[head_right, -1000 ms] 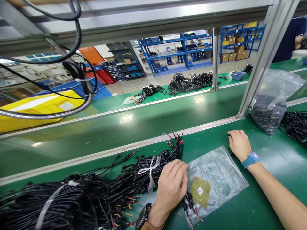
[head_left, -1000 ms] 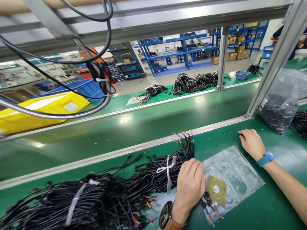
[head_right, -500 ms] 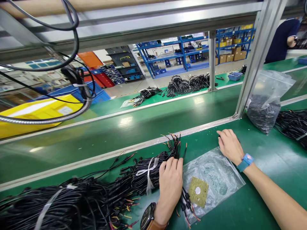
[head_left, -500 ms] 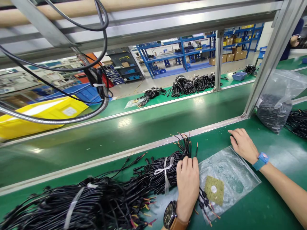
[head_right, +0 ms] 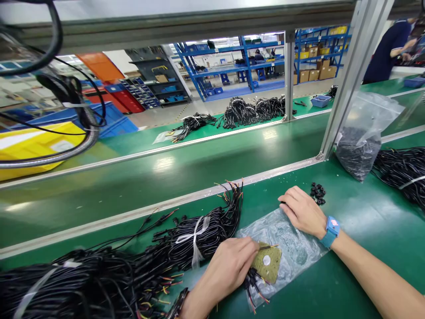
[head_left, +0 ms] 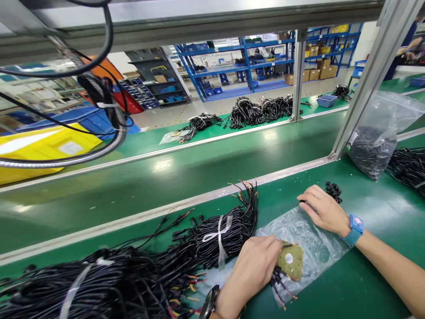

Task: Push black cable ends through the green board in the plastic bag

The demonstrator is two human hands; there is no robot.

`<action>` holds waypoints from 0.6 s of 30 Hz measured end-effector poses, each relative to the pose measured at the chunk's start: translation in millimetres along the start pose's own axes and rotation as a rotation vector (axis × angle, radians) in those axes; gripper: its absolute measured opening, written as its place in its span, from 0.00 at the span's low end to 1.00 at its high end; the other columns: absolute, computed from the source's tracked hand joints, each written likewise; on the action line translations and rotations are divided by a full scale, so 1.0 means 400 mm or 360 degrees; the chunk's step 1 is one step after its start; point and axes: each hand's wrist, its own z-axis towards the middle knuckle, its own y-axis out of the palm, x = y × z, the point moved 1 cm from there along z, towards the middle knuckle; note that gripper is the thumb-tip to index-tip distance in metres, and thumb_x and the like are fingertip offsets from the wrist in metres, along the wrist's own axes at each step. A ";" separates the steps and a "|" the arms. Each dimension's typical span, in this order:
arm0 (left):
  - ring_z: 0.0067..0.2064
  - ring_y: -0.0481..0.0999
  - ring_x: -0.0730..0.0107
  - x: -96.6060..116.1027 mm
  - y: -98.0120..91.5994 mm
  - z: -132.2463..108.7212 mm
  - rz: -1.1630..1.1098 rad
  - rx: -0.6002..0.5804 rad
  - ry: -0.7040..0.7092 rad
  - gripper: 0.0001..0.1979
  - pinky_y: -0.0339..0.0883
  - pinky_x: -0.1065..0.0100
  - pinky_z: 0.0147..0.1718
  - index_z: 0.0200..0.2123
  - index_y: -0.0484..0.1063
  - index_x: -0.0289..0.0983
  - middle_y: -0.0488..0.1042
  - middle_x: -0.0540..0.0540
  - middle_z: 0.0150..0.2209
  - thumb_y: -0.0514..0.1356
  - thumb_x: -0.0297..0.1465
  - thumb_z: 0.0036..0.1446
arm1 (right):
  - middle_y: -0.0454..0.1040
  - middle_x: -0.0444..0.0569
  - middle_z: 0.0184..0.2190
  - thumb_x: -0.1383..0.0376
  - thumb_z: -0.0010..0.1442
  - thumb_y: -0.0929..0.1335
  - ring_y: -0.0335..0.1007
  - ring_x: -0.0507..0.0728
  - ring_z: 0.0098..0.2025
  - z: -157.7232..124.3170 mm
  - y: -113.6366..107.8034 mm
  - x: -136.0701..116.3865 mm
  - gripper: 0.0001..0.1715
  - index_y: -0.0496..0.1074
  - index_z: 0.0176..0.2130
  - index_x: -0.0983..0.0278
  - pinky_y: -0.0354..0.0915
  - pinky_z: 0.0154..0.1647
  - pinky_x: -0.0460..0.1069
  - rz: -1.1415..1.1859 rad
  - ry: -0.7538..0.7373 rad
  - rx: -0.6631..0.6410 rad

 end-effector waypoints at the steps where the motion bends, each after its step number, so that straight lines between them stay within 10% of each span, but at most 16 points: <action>1: 0.32 0.68 0.66 0.001 -0.006 -0.001 -0.0023 -0.0027 -0.0010 0.10 0.55 0.63 0.32 0.37 0.66 0.39 0.69 0.50 0.31 0.48 0.27 0.72 | 0.72 0.54 0.42 0.67 0.73 0.62 0.66 0.63 0.45 0.000 0.001 -0.004 0.09 0.69 0.50 0.64 0.68 0.46 0.59 0.0015 -0.0011 -0.0014; 18: 0.31 0.73 0.62 0.007 0.029 0.010 0.0234 -0.0190 -0.0294 0.08 0.54 0.61 0.29 0.31 0.68 0.39 0.74 0.48 0.29 0.55 0.20 0.59 | 0.73 0.53 0.41 0.60 0.76 0.56 0.68 0.60 0.44 -0.034 0.044 -0.125 0.14 0.66 0.46 0.62 0.67 0.46 0.55 0.0741 -0.0158 -0.0384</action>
